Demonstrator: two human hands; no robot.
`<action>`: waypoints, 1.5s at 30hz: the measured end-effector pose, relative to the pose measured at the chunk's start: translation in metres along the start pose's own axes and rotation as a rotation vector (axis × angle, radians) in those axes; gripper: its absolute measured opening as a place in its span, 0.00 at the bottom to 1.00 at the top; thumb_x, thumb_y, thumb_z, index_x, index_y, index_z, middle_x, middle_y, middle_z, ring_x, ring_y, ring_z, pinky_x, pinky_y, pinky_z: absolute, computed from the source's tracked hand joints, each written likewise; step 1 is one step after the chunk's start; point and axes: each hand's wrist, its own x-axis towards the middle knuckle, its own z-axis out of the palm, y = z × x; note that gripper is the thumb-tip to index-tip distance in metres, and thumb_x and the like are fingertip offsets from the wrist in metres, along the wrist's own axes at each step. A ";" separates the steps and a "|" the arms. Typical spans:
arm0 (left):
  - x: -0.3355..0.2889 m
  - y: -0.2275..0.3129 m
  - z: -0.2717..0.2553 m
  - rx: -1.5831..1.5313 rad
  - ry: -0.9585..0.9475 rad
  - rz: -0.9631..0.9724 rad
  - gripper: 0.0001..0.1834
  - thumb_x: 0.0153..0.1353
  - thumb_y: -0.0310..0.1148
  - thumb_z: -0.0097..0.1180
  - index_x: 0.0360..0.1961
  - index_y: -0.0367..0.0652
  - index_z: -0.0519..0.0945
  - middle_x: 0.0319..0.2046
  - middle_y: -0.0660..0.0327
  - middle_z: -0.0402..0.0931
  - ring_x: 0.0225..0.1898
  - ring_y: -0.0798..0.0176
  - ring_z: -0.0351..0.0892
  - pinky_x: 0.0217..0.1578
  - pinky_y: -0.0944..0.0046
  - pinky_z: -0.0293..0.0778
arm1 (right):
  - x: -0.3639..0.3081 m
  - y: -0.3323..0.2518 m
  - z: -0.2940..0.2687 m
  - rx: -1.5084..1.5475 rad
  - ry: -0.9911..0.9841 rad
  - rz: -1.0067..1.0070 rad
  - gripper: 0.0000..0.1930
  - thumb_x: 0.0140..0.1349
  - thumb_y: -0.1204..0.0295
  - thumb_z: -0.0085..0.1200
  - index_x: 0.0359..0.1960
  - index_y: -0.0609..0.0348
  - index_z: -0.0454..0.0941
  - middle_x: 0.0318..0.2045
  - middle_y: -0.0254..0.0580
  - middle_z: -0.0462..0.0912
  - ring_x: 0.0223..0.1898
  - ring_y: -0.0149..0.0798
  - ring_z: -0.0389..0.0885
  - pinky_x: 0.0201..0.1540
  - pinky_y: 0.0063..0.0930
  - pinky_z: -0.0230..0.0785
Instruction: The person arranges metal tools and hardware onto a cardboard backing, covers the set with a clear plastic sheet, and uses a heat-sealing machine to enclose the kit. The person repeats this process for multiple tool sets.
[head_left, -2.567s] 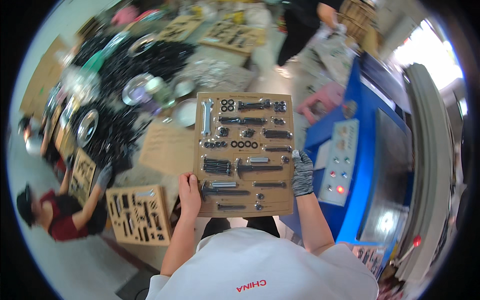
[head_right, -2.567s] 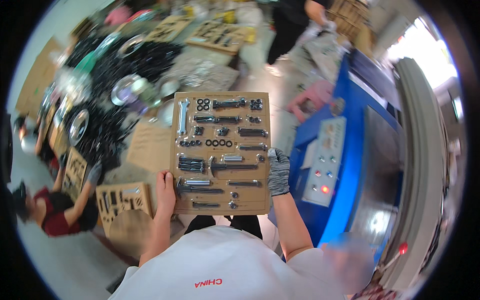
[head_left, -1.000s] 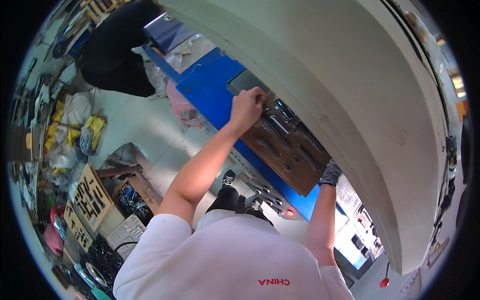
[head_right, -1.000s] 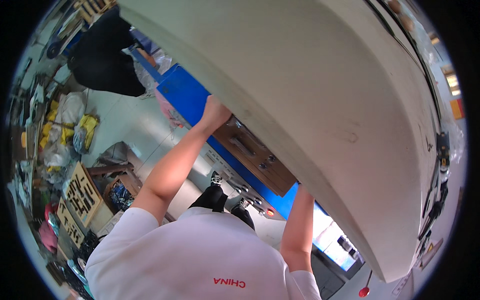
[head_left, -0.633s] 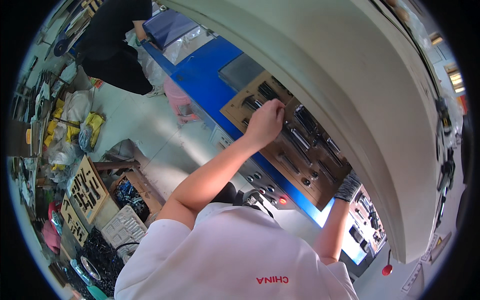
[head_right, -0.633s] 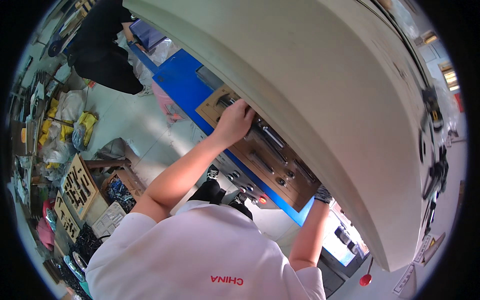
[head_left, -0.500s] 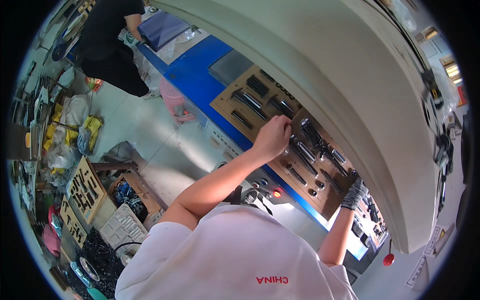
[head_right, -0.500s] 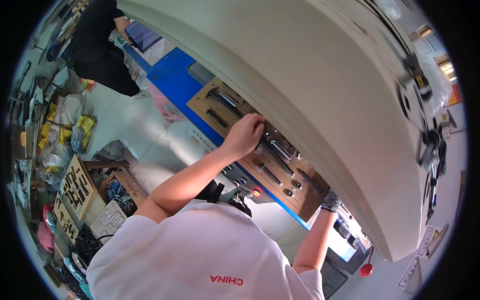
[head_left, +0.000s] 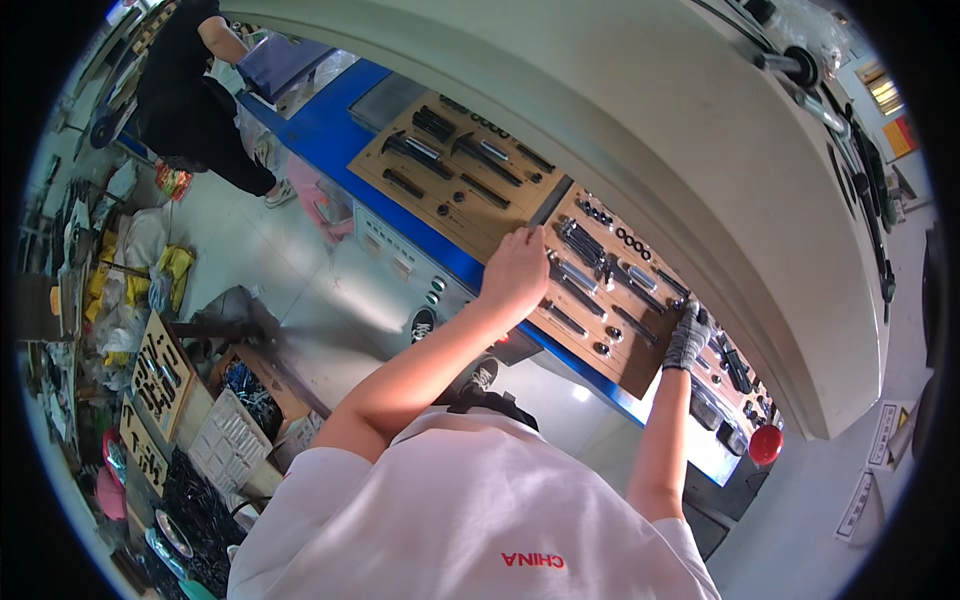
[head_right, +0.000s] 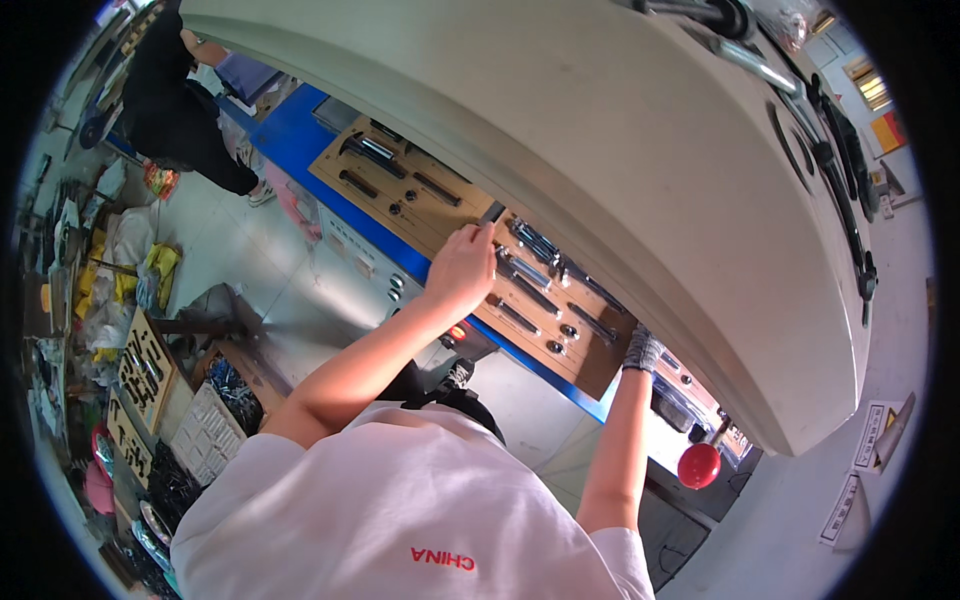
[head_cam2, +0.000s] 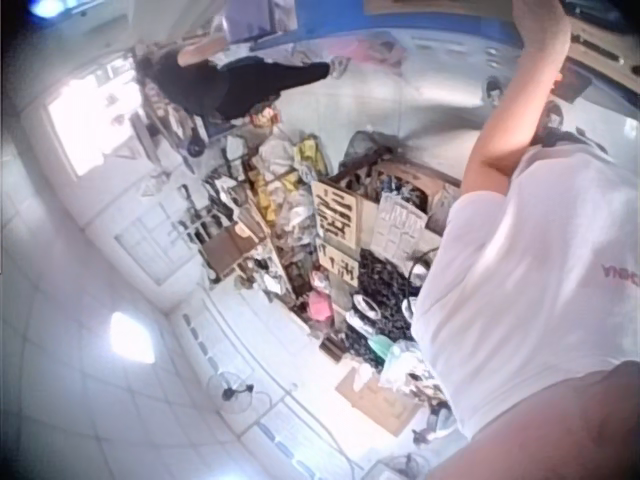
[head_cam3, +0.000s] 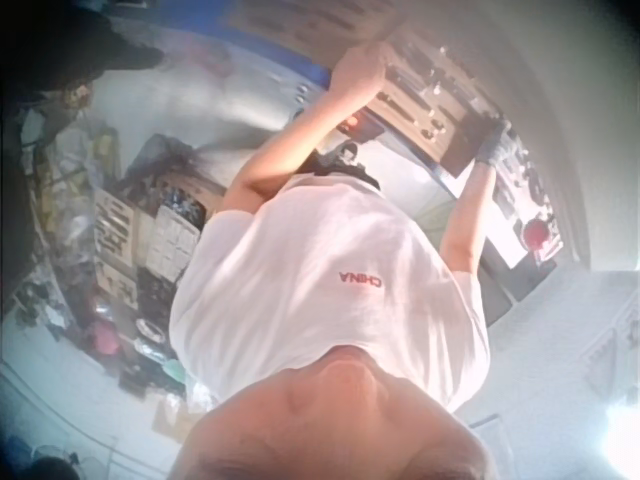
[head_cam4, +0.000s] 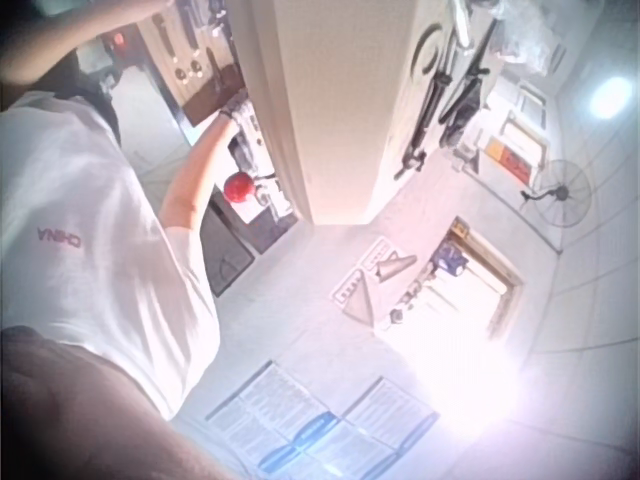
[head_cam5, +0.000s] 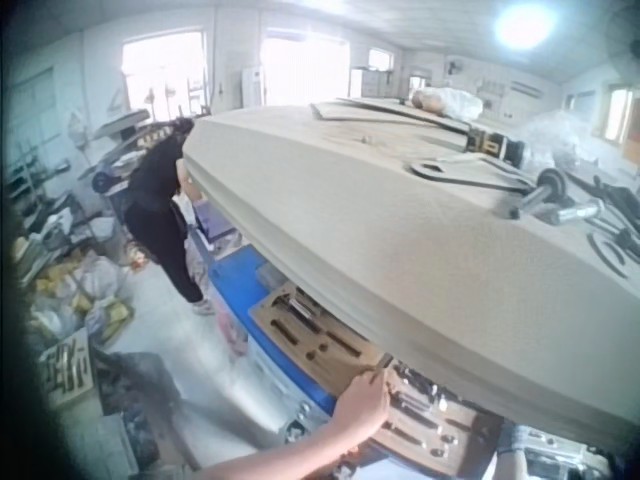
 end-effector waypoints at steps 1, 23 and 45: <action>-0.006 -0.002 -0.002 -0.061 0.036 -0.027 0.19 0.72 0.32 0.50 0.59 0.33 0.77 0.51 0.45 0.79 0.48 0.44 0.82 0.51 0.52 0.81 | 0.002 0.001 0.007 -0.015 -0.003 0.016 0.15 0.72 0.63 0.56 0.38 0.64 0.86 0.36 0.45 0.89 0.38 0.42 0.81 0.49 0.39 0.71; -0.048 -0.077 0.000 -1.345 -0.057 -0.739 0.18 0.72 0.43 0.62 0.40 0.35 0.80 0.31 0.58 0.82 0.28 0.66 0.82 0.33 0.62 0.86 | -0.017 -0.065 0.006 -0.474 -0.170 -0.065 0.17 0.68 0.63 0.57 0.51 0.61 0.86 0.49 0.51 0.88 0.51 0.54 0.85 0.59 0.44 0.74; 0.070 -0.322 -0.077 -0.863 0.264 -0.339 0.39 0.62 0.32 0.73 0.71 0.36 0.68 0.54 0.56 0.80 0.56 0.62 0.78 0.58 0.62 0.72 | -0.201 -0.121 0.002 0.883 0.057 0.472 0.23 0.76 0.72 0.54 0.71 0.52 0.70 0.42 0.41 0.85 0.33 0.32 0.87 0.31 0.22 0.82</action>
